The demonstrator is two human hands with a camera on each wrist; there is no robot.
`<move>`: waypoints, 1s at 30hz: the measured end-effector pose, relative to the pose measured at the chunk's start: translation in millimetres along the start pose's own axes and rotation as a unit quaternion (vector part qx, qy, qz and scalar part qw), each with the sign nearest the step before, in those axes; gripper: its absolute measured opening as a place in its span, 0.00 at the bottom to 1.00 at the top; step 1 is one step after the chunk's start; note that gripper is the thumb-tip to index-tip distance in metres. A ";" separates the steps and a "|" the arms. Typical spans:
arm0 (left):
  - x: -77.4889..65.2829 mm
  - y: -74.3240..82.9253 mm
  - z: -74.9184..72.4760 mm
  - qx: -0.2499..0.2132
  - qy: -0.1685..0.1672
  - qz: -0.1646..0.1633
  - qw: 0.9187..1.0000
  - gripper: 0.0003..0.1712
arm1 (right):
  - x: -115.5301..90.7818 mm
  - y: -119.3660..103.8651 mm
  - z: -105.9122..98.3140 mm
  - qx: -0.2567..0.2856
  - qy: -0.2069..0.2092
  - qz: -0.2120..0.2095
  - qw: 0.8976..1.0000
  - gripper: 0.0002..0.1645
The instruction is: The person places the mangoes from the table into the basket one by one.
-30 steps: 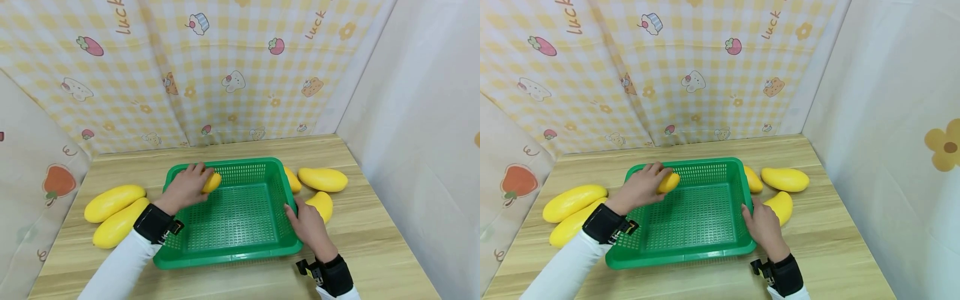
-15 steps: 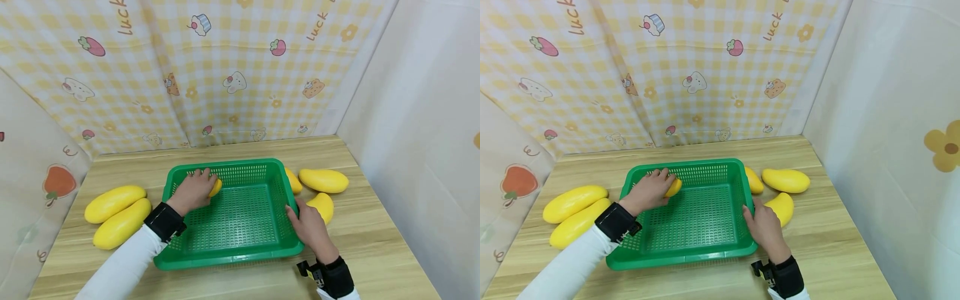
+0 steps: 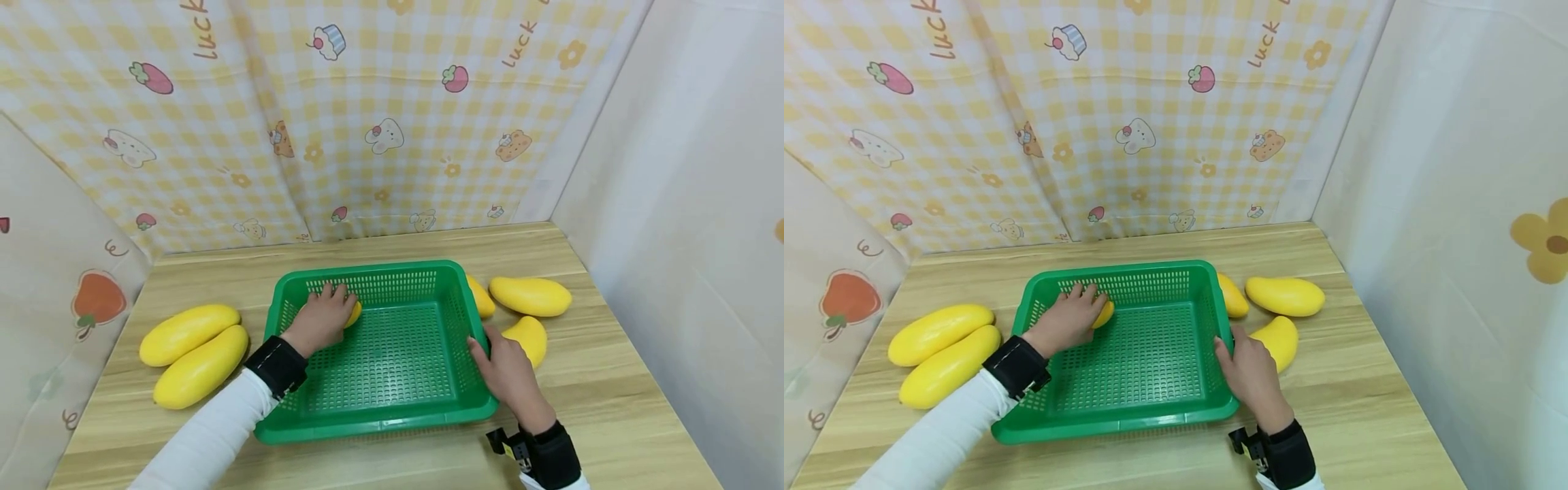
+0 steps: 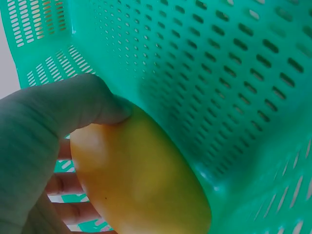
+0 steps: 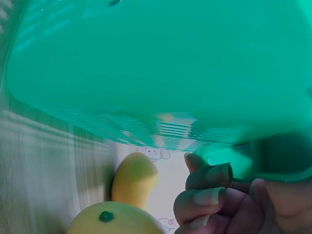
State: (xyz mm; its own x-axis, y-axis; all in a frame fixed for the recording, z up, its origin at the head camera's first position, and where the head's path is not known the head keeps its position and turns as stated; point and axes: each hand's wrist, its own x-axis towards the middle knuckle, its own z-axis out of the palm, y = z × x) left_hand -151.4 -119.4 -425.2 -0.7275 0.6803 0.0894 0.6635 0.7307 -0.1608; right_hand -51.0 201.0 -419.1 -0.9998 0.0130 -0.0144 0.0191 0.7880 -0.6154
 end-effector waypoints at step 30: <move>-7.7 3.6 8.2 0.016 -0.018 -0.010 1.000 0.42 | -0.9 3.1 3.2 0.015 0.004 -0.002 1.000 0.23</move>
State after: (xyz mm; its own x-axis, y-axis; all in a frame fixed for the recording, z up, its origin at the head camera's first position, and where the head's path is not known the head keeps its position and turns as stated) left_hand -144.8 -122.5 -434.5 -0.7463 0.6630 0.0582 0.6437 0.7413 -0.1901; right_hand -50.0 201.5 -423.5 -0.9999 0.0153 -0.0052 0.0152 0.7694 -0.6386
